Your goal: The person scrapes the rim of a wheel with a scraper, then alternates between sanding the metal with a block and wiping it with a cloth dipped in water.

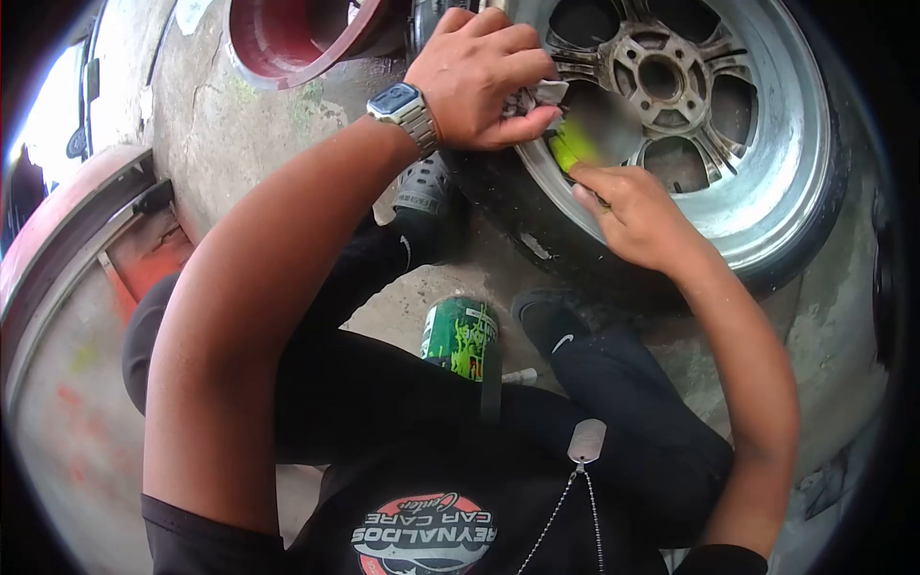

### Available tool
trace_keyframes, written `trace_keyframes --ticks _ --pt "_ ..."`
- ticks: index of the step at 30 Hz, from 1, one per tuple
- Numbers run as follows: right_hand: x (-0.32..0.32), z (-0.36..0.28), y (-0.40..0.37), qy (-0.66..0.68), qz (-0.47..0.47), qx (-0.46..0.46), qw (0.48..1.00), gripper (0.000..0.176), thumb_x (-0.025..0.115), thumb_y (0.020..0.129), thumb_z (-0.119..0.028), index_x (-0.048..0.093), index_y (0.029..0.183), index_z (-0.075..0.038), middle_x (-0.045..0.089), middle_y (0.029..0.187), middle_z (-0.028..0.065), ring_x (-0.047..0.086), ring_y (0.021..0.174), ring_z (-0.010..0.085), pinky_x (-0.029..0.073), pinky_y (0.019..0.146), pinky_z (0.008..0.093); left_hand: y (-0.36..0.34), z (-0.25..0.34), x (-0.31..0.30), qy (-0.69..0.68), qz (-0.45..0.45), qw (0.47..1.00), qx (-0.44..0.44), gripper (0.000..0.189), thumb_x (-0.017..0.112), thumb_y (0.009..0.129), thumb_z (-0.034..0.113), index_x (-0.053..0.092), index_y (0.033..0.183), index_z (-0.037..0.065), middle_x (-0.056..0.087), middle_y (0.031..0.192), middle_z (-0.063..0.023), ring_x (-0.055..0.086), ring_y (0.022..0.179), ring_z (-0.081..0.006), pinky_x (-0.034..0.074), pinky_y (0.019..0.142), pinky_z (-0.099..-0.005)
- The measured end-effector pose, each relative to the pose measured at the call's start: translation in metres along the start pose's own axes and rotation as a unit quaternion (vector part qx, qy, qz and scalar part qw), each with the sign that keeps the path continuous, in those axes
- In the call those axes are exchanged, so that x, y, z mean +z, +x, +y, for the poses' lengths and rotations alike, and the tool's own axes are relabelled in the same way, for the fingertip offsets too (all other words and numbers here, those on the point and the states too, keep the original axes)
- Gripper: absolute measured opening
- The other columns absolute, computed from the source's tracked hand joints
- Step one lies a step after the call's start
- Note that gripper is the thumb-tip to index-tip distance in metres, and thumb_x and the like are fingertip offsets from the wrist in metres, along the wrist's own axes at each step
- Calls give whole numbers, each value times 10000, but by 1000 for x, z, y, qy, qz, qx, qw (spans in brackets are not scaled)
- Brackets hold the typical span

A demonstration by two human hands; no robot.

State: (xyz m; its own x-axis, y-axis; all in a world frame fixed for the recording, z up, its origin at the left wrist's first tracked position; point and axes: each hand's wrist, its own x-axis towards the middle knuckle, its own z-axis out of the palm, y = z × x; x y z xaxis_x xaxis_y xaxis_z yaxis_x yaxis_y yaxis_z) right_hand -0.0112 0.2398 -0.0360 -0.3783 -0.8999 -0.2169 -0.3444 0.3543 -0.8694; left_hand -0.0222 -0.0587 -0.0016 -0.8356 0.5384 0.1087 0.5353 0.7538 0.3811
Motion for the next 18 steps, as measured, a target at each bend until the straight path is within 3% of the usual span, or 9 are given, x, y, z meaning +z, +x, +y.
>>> trace_keyframes --ticks 2,5,8,11,15,18 --pt "0 6 -20 -13 -5 8 1000 284 623 1016 -93 685 1269 19 720 1190 251 668 1175 452 534 1019 516 -3 0 0 -3 -1 1000 -3 337 755 851 430 673 982 131 611 975 -74 572 953 -297 418 857 -444" --pt "-55 -4 -78 -76 -116 76 987 300 609 1043 -146 681 1279 25 716 1239 259 661 1210 456 528 1064 490 -3 1 2 0 4 1000 -5 344 750 856 438 672 988 130 606 968 -73 572 954 -295 417 857 -440" --pt "-38 -6 -60 -32 -114 87 989 311 587 1063 -179 678 1282 22 722 1215 260 672 1184 459 528 1062 495 -6 3 1 -3 -14 1000 -13 359 740 865 455 668 994 128 596 958 -80 569 958 -297 416 856 -445" --pt "17 -1 9 4 66 -22 998 291 583 1067 -175 674 1264 19 727 1124 246 684 1129 457 532 1026 516 -5 1 4 -9 7 1000 -7 364 733 868 465 663 987 128 588 948 -84 565 956 -299 414 854 -451" --pt "-52 -11 -46 -32 -192 136 971 291 589 1073 -196 686 1246 16 732 1170 250 688 1119 454 534 1000 523 -6 -2 4 3 3 1000 -10 373 726 870 476 655 976 126 583 942 -88 559 950 -302 411 851 -455" --pt "-44 2 -79 -70 -82 48 993 298 598 1073 -216 690 1238 14 718 1210 263 674 1135 472 528 986 533 -5 -3 3 15 -2 1000 -10 368 719 876 477 656 979 129 586 951 -88 557 946 -304 406 861 -456"
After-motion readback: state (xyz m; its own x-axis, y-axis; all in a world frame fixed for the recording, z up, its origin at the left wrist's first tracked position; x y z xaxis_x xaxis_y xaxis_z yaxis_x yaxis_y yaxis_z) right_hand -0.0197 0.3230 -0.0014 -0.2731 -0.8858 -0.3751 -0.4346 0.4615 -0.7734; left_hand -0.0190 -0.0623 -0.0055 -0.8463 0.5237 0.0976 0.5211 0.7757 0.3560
